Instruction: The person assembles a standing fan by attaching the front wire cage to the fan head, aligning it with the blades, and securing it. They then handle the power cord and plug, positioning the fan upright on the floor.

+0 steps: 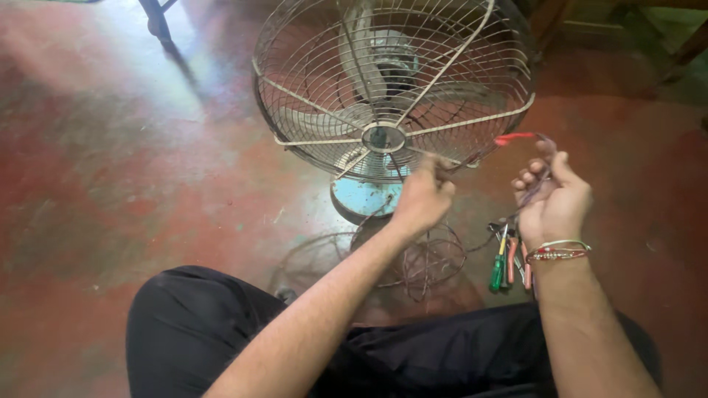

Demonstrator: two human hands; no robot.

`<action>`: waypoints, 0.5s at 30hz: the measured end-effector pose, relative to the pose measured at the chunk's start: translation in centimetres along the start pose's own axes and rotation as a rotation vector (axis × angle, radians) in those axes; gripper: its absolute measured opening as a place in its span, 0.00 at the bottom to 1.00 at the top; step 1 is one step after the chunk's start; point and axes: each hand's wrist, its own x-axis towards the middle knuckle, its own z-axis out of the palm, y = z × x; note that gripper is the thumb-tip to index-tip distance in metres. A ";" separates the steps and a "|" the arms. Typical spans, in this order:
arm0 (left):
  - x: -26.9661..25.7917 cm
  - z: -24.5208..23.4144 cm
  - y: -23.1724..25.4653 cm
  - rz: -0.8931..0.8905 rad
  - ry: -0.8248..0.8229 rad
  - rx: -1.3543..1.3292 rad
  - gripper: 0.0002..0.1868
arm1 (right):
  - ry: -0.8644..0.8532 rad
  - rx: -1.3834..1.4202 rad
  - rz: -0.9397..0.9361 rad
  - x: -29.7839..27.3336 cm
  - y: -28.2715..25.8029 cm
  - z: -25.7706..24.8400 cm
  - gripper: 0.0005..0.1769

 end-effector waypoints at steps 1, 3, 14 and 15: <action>-0.2 0.8 -0.1 0.081 -0.064 -0.023 0.23 | 0.030 0.050 -0.013 -0.1 -0.4 0.1 0.14; -0.4 2.3 -0.3 0.181 -0.247 -0.109 0.23 | 0.020 0.116 -0.041 -0.5 -0.8 0.4 0.12; -0.5 0.9 -4.0 0.076 -0.338 0.243 0.23 | 0.076 -0.430 0.092 4.5 4.6 -5.5 0.08; -1.1 0.1 -5.7 0.041 -0.300 0.288 0.21 | 0.065 -0.484 0.106 5.4 6.2 -6.8 0.08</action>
